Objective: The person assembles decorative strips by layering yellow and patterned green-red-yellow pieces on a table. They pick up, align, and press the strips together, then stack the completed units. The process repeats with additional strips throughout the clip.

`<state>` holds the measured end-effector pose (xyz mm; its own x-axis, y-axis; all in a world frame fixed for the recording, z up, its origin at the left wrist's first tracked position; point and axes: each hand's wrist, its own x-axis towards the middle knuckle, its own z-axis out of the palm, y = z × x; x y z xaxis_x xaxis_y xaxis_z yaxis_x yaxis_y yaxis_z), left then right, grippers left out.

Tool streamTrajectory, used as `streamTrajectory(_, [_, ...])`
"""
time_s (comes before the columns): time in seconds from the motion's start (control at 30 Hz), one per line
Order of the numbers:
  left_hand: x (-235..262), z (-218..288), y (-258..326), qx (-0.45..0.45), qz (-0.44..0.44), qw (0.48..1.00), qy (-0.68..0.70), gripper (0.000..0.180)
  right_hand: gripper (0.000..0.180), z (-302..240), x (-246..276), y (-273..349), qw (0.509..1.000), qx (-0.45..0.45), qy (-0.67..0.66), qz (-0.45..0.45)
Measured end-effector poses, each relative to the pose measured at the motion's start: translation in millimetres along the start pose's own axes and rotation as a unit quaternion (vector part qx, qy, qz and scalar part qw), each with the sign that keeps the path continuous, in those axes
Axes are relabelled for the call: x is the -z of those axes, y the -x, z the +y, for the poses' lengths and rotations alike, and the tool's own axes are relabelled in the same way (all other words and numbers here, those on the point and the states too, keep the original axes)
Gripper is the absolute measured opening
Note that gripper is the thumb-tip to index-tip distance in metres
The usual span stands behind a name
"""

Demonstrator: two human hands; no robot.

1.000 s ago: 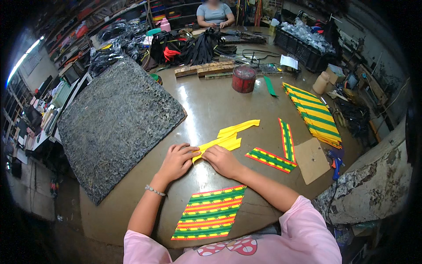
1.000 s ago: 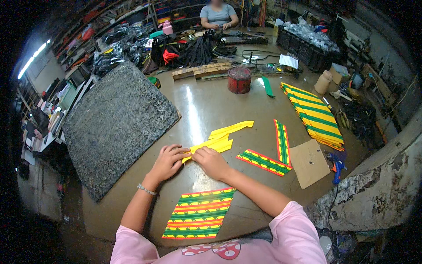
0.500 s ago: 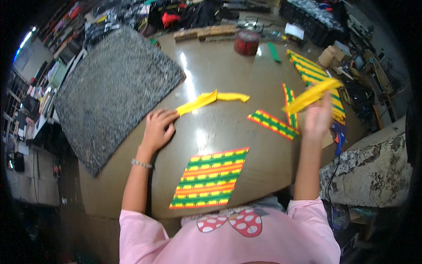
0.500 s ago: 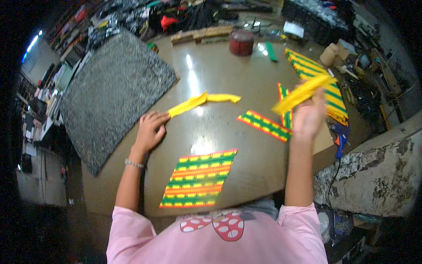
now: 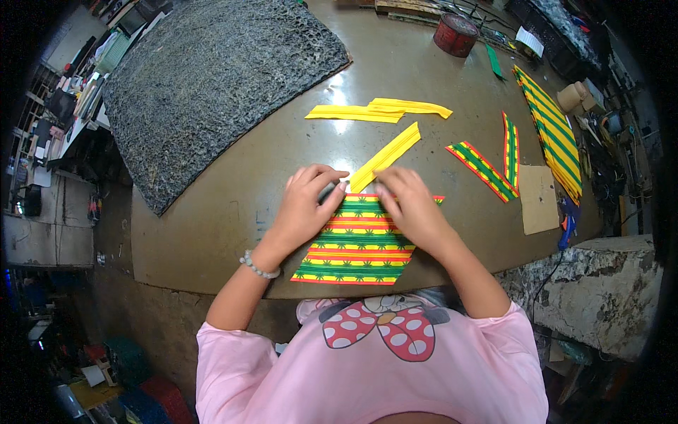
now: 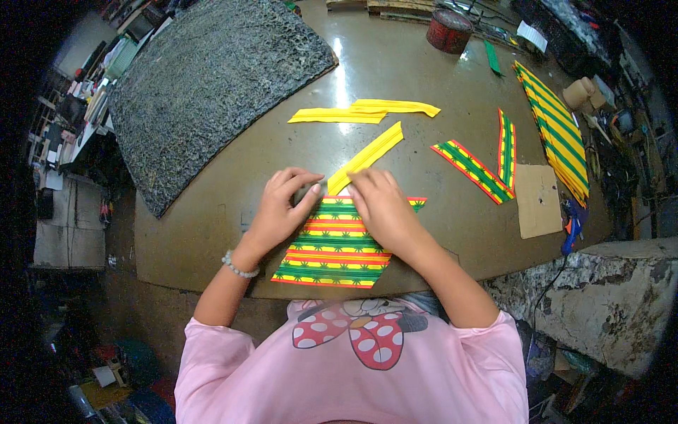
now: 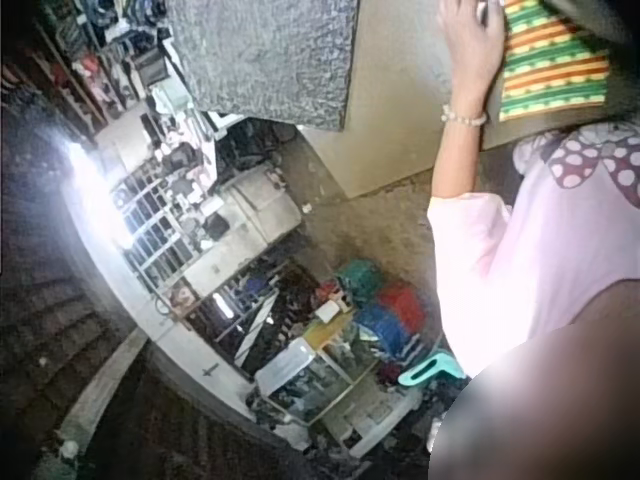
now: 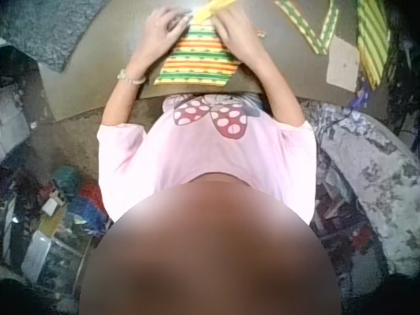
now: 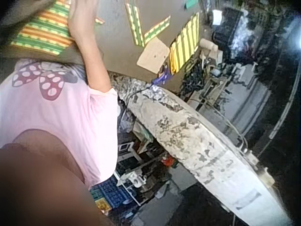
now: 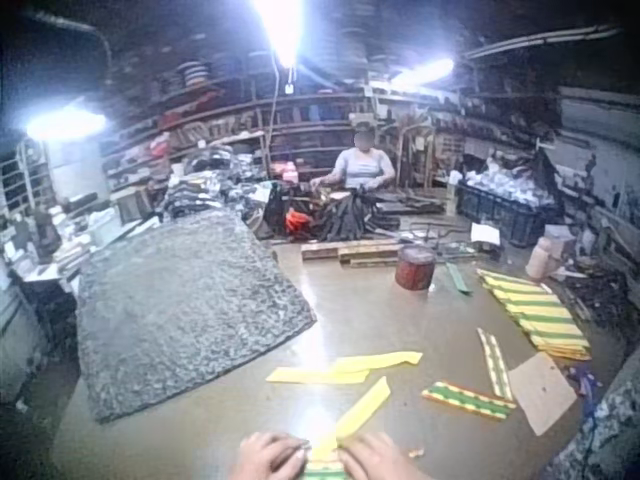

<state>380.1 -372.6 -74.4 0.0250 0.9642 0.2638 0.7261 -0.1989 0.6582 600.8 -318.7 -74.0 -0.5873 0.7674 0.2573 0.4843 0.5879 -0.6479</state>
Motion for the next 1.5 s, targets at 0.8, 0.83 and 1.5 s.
streamTrajectory(0.8, [-5,-10,-18,-0.064,0.044,0.996,-0.054,0.02,0.026,55,98,-3,0.936,-0.097,-0.097,-0.324])
streamTrajectory(0.83, [-5,-8,-15,-0.049,0.018,0.996,-0.069,0.018,0.026,53,94,-9,0.929,-0.118,-0.094,-0.337])
streamTrajectory(1.5, [-65,20,-32,-0.204,-0.062,0.967,-0.142,0.021,0.017,36,83,76,0.986,-0.001,-0.102,-0.13])
